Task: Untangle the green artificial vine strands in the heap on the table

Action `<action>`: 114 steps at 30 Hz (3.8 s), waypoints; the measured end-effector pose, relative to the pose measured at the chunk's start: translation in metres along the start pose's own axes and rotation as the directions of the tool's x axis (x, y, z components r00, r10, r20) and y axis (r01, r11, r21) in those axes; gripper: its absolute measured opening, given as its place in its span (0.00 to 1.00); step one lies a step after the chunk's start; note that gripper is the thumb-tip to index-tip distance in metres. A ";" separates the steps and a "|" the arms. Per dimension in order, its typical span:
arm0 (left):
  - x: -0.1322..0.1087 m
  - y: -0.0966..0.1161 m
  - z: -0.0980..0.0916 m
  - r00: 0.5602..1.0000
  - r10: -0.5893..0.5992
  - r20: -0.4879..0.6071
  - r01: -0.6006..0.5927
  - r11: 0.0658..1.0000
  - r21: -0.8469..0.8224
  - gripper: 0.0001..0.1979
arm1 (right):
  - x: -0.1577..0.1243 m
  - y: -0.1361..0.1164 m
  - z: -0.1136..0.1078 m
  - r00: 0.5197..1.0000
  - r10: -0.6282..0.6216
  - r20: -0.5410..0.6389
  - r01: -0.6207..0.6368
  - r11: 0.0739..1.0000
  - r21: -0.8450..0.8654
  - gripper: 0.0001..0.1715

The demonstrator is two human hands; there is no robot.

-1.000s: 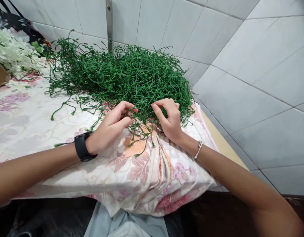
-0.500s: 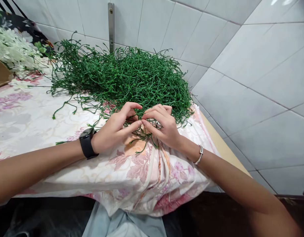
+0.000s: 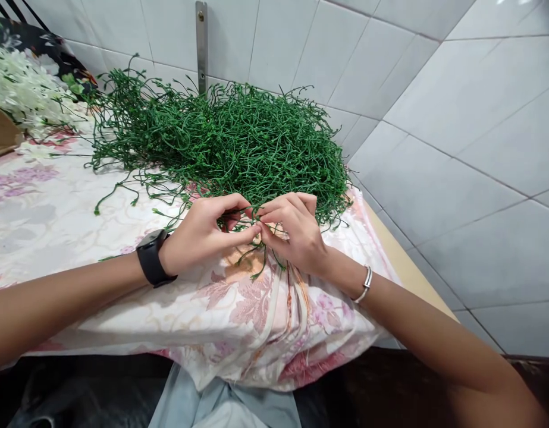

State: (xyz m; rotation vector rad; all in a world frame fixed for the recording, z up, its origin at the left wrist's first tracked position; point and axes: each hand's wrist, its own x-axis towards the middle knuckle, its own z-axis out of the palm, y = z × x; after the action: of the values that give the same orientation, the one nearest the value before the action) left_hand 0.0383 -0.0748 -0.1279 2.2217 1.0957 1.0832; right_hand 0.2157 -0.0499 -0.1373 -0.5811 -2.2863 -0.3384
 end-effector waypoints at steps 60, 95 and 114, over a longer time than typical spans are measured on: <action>-0.005 0.002 0.019 0.948 -0.307 0.080 0.317 0.926 -0.205 0.16 | -0.008 0.019 0.017 0.946 0.255 0.201 -0.243 0.967 -0.080 0.17; -0.004 -0.006 0.014 0.980 -0.155 0.128 0.179 0.961 -0.210 0.15 | -0.007 0.009 0.012 0.994 -0.020 0.109 0.054 0.946 -0.318 0.14; -0.005 -0.003 0.022 0.991 -0.132 -0.022 0.132 0.991 -0.001 0.17 | -0.008 0.014 0.019 0.967 0.202 0.153 -0.178 0.971 -0.159 0.17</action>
State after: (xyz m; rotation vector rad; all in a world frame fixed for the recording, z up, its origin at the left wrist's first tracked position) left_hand 0.0520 -0.0777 -0.1453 2.1091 1.2330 1.0545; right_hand 0.2161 -0.0322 -0.1553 -0.9285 -2.3550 -0.3749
